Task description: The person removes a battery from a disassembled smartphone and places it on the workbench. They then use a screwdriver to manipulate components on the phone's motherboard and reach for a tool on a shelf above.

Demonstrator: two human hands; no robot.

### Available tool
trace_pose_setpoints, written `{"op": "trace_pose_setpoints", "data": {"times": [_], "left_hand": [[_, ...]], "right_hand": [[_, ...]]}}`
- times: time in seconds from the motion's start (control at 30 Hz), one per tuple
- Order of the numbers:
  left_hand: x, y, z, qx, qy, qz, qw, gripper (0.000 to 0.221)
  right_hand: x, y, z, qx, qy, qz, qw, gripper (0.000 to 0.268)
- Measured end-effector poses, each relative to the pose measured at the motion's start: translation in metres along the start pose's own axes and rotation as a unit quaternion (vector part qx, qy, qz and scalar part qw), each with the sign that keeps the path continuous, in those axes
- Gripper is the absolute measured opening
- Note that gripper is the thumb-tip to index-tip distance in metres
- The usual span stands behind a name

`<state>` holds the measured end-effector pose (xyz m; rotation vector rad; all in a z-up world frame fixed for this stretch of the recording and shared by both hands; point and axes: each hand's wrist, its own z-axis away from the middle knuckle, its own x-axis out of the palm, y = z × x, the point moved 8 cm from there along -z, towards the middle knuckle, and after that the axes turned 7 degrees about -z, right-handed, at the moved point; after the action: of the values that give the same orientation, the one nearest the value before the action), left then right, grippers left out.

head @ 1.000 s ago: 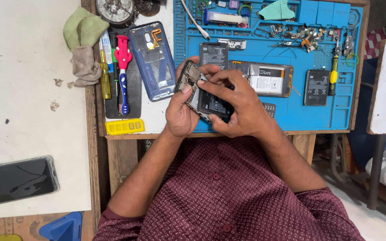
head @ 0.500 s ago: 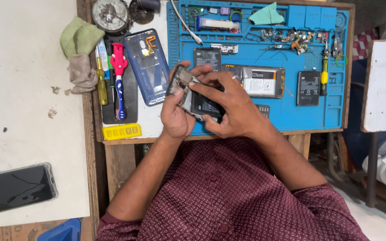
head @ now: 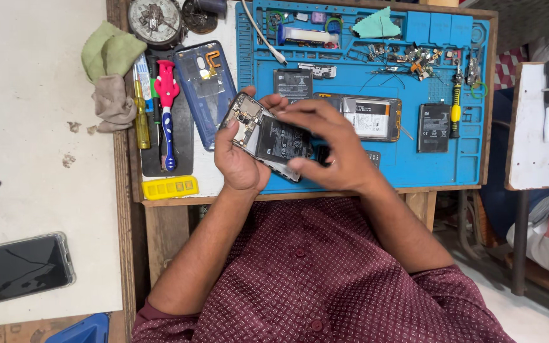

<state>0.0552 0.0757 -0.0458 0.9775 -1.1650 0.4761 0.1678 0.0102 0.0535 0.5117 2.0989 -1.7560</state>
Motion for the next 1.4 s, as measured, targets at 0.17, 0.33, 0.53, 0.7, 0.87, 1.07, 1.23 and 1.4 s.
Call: {"op": "trace_pose_setpoints", "data": {"times": [0.17, 0.33, 0.53, 0.7, 0.87, 1.07, 1.23, 1.4], "left_hand": [[0.0, 0.001, 0.0, -0.018, 0.01, 0.003, 1.0, 0.059], [0.001, 0.003, -0.001, -0.021, 0.02, 0.012, 1.0, 0.057], [0.002, 0.005, -0.001, -0.036, 0.033, 0.022, 0.999, 0.057], [0.003, 0.002, -0.001, -0.043, 0.027, 0.04, 0.998, 0.056], [0.009, -0.001, -0.001, -0.049, 0.026, 0.003, 0.998, 0.058], [0.021, -0.004, 0.006, -0.056, 0.03, -0.022, 0.998, 0.055], [0.011, -0.001, 0.004, -0.035, 0.063, -0.082, 0.994, 0.053], [0.01, -0.003, 0.003, -0.035, 0.069, -0.075, 0.994, 0.052]], "right_hand": [[-0.025, 0.025, 0.028, 0.037, 0.042, -0.197, 0.979, 0.086], [-0.026, 0.019, 0.053, -0.03, 0.016, -0.114, 0.993, 0.094], [-0.02, 0.017, 0.056, -0.026, -0.01, -0.023, 0.999, 0.049], [-0.012, 0.005, 0.049, -0.045, 0.013, 0.028, 0.998, 0.033], [-0.035, 0.013, 0.041, -0.005, 0.029, 0.034, 0.999, 0.044], [-0.036, -0.004, 0.018, 0.054, 0.006, 0.029, 0.998, 0.074], [-0.025, -0.021, 0.014, 0.018, -0.058, 0.088, 0.994, 0.089], [-0.023, -0.012, 0.016, 0.046, -0.062, 0.075, 0.994, 0.083]]}}
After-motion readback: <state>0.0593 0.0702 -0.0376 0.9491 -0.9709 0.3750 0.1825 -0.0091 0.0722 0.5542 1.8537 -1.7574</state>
